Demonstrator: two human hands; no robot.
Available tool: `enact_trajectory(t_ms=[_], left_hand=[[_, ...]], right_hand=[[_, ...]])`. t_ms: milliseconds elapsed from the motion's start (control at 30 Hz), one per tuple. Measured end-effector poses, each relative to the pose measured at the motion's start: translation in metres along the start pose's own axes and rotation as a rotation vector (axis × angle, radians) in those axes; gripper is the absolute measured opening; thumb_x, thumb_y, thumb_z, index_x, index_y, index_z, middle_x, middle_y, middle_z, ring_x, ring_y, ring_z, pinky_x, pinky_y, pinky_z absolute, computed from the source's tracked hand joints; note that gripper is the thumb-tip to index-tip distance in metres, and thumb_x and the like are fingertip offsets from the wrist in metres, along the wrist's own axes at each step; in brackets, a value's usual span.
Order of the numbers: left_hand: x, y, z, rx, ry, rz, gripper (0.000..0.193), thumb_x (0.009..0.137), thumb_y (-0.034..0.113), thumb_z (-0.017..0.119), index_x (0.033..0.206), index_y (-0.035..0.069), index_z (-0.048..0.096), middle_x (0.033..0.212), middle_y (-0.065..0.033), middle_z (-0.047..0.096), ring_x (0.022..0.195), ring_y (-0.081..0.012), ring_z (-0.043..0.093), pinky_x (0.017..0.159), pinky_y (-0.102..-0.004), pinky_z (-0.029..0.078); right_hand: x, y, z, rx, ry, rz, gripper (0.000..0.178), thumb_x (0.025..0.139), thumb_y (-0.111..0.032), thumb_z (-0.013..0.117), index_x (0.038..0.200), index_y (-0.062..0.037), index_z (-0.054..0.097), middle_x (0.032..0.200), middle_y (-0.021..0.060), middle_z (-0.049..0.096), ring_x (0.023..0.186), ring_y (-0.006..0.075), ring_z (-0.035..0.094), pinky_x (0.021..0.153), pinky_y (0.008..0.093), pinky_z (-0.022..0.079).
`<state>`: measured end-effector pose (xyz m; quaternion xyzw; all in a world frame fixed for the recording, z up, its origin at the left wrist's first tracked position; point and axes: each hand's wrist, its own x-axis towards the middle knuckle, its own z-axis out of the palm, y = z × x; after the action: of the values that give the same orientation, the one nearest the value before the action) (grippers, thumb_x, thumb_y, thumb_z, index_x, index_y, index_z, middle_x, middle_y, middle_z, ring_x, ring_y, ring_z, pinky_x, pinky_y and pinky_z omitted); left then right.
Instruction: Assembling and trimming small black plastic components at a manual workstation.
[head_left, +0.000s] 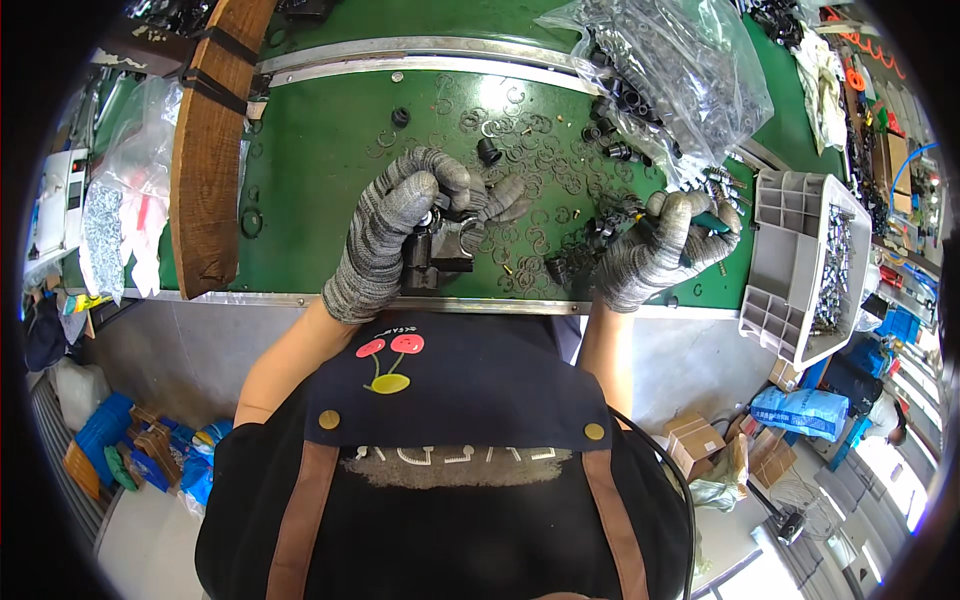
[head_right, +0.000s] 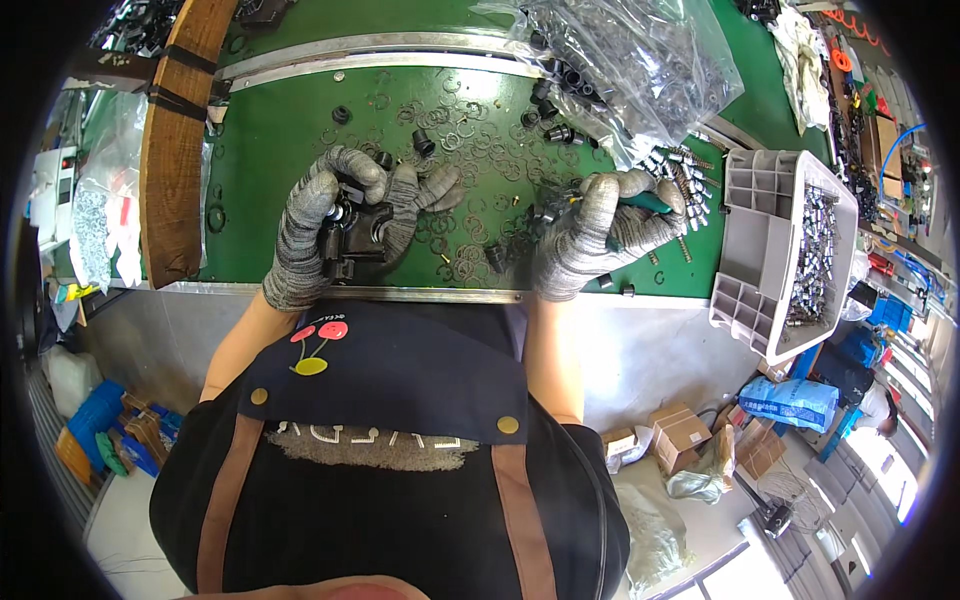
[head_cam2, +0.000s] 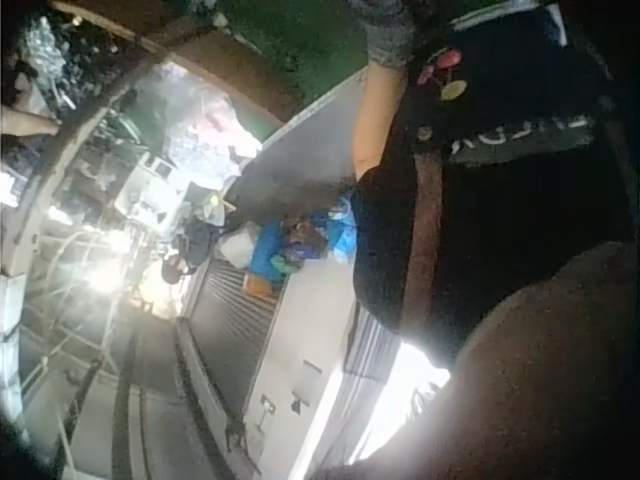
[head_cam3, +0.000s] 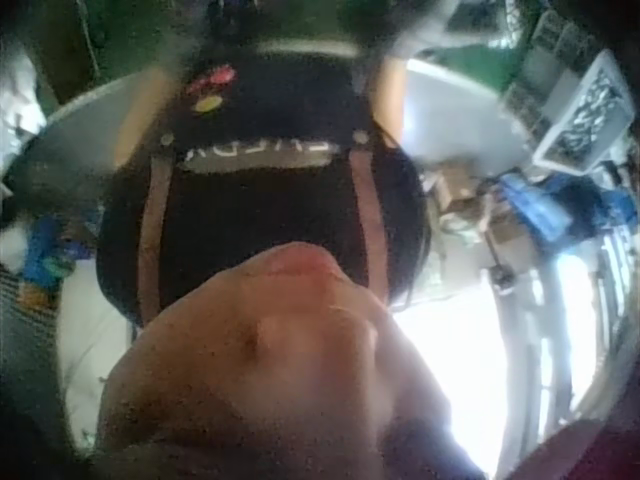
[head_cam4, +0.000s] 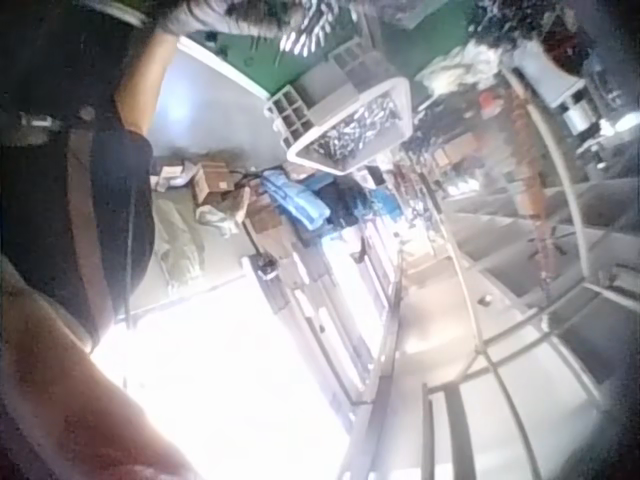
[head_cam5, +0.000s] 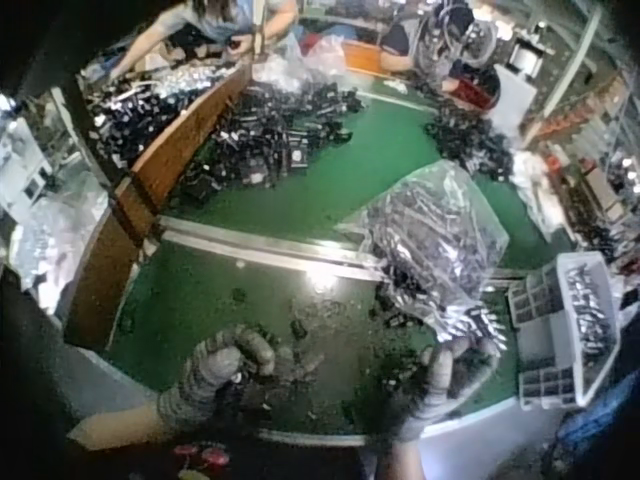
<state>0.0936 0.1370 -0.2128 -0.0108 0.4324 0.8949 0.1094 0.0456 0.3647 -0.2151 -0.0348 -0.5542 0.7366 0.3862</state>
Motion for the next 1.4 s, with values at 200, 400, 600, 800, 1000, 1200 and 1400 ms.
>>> enact_trajectory(t_ms=[200,400,600,800,1000,1200,1400], left_hand=[[-0.003,0.0,0.004,-0.061,0.009,-0.014,0.027,0.098,0.028,0.059,0.108,0.003,0.062,0.099,-0.0041,0.062,0.093,-0.0124,0.057,0.094,-0.0307,0.048],[0.001,0.0,0.001,-0.027,0.038,-0.033,0.025,0.098,0.027,0.059,0.107,0.003,0.063,0.099,-0.0037,0.062,0.093,-0.0126,0.057,0.093,-0.0307,0.047],[0.006,0.011,0.003,0.023,-0.006,0.022,0.027,0.099,0.03,0.058,0.106,0.004,0.063,0.099,-0.0032,0.062,0.093,-0.0117,0.056,0.09,-0.0284,0.046],[-0.005,0.002,0.002,0.205,-0.034,0.147,0.035,0.101,0.037,0.055,0.111,0.004,0.06,0.097,-0.002,0.06,0.093,-0.0106,0.055,0.089,-0.0276,0.046],[-0.015,-0.006,0.001,0.058,-0.048,0.166,0.038,0.099,0.038,0.057,0.118,0.005,0.057,0.098,-0.0021,0.059,0.095,-0.0107,0.055,0.09,-0.0275,0.046],[-0.008,-0.01,-0.003,0.006,-0.08,0.205,0.031,0.1,0.025,0.055,0.124,0.005,0.055,0.102,-0.0018,0.058,0.096,-0.0116,0.055,0.092,-0.0264,0.044],[-0.002,-0.005,-0.004,-0.025,-0.095,0.176,0.033,0.098,0.022,0.057,0.126,0.005,0.053,0.105,-0.0021,0.058,0.099,-0.0117,0.054,0.092,-0.0276,0.045]], right_hand=[[0.007,0.006,-0.008,-0.087,-0.007,-0.02,0.039,0.09,-0.007,0.07,0.122,-0.0072,0.049,0.085,0.0026,0.054,0.067,0.011,0.049,0.065,0.0252,0.044],[0.006,0.012,-0.005,-0.207,0.021,-0.052,0.042,0.091,-0.01,0.071,0.124,-0.0075,0.046,0.086,0.0018,0.053,0.07,0.0106,0.049,0.068,0.0252,0.044],[0.0,0.01,0.015,-0.345,-0.161,-0.348,0.041,0.092,-0.01,0.07,0.125,-0.0095,0.046,0.089,0.0008,0.051,0.073,0.0094,0.047,0.071,0.0242,0.042],[0.004,0.014,0.003,-0.131,-0.126,-0.048,0.039,0.093,-0.017,0.07,0.123,-0.0084,0.047,0.091,0.0022,0.046,0.073,0.0088,0.043,0.061,0.0245,0.037],[0.011,-0.094,0.09,0.477,-0.541,0.245,0.038,0.094,-0.023,0.068,0.123,-0.0066,0.049,0.088,0.003,0.047,0.071,0.0087,0.043,0.058,0.0232,0.037],[-0.002,-0.107,0.136,0.54,-0.818,0.467,0.04,0.095,-0.029,0.065,0.124,-0.0058,0.05,0.087,0.0031,0.048,0.07,0.0092,0.044,0.057,0.0219,0.038],[-0.008,-0.103,0.145,0.427,-0.902,0.43,0.043,0.093,-0.03,0.069,0.122,-0.0041,0.052,0.085,-0.0015,0.048,0.07,0.007,0.042,0.06,0.0207,0.036]])
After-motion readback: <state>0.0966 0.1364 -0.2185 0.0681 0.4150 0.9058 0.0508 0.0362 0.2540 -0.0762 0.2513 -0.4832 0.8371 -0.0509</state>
